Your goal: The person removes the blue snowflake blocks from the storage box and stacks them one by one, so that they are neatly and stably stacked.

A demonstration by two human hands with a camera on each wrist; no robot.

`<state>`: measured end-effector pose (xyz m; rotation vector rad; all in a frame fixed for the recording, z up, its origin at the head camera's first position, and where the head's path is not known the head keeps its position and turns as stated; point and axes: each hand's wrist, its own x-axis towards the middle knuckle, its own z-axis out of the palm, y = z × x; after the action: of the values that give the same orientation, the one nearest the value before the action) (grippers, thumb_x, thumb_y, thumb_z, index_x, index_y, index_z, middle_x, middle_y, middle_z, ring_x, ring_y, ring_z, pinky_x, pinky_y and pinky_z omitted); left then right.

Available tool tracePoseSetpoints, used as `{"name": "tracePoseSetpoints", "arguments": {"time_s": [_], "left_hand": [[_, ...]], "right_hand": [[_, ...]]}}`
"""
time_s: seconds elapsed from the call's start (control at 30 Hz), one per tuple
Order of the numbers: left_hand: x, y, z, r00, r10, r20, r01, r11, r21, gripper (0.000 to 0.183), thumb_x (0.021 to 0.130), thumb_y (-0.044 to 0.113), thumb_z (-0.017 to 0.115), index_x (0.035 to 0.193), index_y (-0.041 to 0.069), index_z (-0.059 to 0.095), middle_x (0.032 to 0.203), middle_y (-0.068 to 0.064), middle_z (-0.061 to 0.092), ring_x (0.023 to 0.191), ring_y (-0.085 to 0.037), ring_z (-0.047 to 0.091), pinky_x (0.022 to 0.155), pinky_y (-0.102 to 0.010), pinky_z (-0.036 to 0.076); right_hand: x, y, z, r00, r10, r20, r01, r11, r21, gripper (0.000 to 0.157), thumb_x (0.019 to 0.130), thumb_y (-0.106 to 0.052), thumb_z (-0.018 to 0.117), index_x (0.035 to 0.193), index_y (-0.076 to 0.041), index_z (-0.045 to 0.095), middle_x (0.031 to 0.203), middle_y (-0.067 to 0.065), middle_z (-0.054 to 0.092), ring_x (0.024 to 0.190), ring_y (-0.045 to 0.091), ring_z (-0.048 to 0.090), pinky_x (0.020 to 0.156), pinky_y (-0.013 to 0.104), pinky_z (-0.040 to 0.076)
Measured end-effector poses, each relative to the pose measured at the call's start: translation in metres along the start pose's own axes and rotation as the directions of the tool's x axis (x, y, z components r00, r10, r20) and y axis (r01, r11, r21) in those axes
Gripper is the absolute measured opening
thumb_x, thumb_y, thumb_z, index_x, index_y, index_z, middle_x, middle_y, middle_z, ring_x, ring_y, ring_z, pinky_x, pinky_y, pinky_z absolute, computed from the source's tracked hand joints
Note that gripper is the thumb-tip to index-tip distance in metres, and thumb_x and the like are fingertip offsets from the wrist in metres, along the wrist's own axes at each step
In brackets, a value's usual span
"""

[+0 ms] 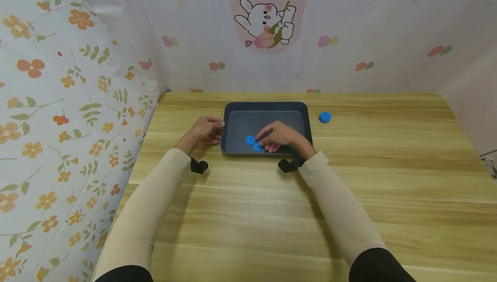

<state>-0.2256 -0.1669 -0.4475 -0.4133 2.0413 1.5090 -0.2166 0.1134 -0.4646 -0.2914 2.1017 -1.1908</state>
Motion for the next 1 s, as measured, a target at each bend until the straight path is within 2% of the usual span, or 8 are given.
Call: {"name": "tracePoseSetpoints", "arguments": {"time_s": [0.17, 0.33, 0.53, 0.7, 0.87, 1.0], "left_hand": [[0.0012, 0.0000, -0.0005, 1.000, 0.001, -0.004, -0.001, 1.000, -0.001, 0.030, 0.099, 0.024, 0.058, 0.126, 0.010, 0.059, 0.099, -0.009, 0.065, 0.071, -0.017, 0.065, 0.070, -0.033, 0.057], [0.0010, 0.0010, -0.0001, 1.000, 0.005, -0.005, -0.005, 1.000, 0.004, 0.029, 0.099, 0.023, 0.058, 0.125, 0.010, 0.059, 0.098, -0.010, 0.065, 0.070, -0.017, 0.065, 0.069, -0.033, 0.057], [-0.0005, 0.0010, 0.0010, 1.000, 0.001, -0.002, -0.001, 1.000, 0.006, 0.030, 0.099, 0.023, 0.058, 0.126, 0.009, 0.058, 0.101, -0.011, 0.065, 0.070, -0.017, 0.064, 0.070, -0.033, 0.056], [-0.0020, 0.0011, 0.0010, 1.000, 0.002, -0.001, -0.002, 1.000, 0.012, 0.031, 0.099, 0.023, 0.058, 0.127, 0.009, 0.057, 0.103, -0.012, 0.065, 0.071, -0.017, 0.065, 0.072, -0.033, 0.056], [-0.0028, 0.0015, 0.0014, 1.000, 0.002, -0.009, -0.002, 1.000, 0.011, 0.030, 0.099, 0.023, 0.058, 0.125, 0.009, 0.058, 0.101, -0.011, 0.065, 0.072, -0.018, 0.065, 0.072, -0.034, 0.057], [-0.0031, 0.0018, 0.0014, 1.000, 0.005, -0.015, -0.005, 1.000, 0.009, 0.029, 0.099, 0.023, 0.058, 0.125, 0.009, 0.058, 0.099, -0.011, 0.065, 0.073, -0.018, 0.066, 0.071, -0.034, 0.057]], "right_hand": [[0.0047, 0.0031, 0.0035, 0.999, -0.019, 0.028, 0.022, 0.996, -0.088, 0.025, 0.089, -0.013, 0.070, 0.114, -0.010, 0.073, 0.075, 0.007, 0.070, 0.061, 0.018, 0.066, 0.060, 0.032, 0.057], [0.0064, 0.0022, 0.0061, 1.000, -0.023, 0.017, 0.025, 0.989, -0.148, 0.025, 0.087, -0.011, 0.071, 0.113, -0.011, 0.072, 0.072, 0.006, 0.069, 0.061, 0.018, 0.065, 0.059, 0.032, 0.056], [0.0084, -0.0024, 0.0088, 0.999, -0.035, 0.026, 0.040, 0.973, -0.228, 0.026, 0.086, -0.007, 0.072, 0.110, -0.007, 0.063, 0.073, 0.008, 0.067, 0.060, 0.019, 0.064, 0.059, 0.032, 0.055], [0.0071, -0.0057, 0.0090, 1.000, 0.005, 0.018, -0.002, 0.983, -0.185, 0.025, 0.088, -0.007, 0.071, 0.107, -0.001, 0.056, 0.076, 0.011, 0.066, 0.059, 0.018, 0.064, 0.059, 0.031, 0.055], [0.0031, -0.0047, 0.0082, 1.000, -0.020, -0.012, 0.019, 0.993, -0.117, 0.013, 0.096, -0.011, 0.060, 0.099, 0.002, 0.058, 0.072, 0.011, 0.064, 0.056, 0.017, 0.063, 0.058, 0.032, 0.056], [0.0006, -0.0002, 0.0039, 0.996, -0.041, -0.083, 0.040, 0.999, -0.009, 0.016, 0.098, -0.014, 0.057, 0.096, 0.002, 0.059, 0.074, 0.011, 0.065, 0.058, 0.018, 0.065, 0.060, 0.034, 0.058]]}}
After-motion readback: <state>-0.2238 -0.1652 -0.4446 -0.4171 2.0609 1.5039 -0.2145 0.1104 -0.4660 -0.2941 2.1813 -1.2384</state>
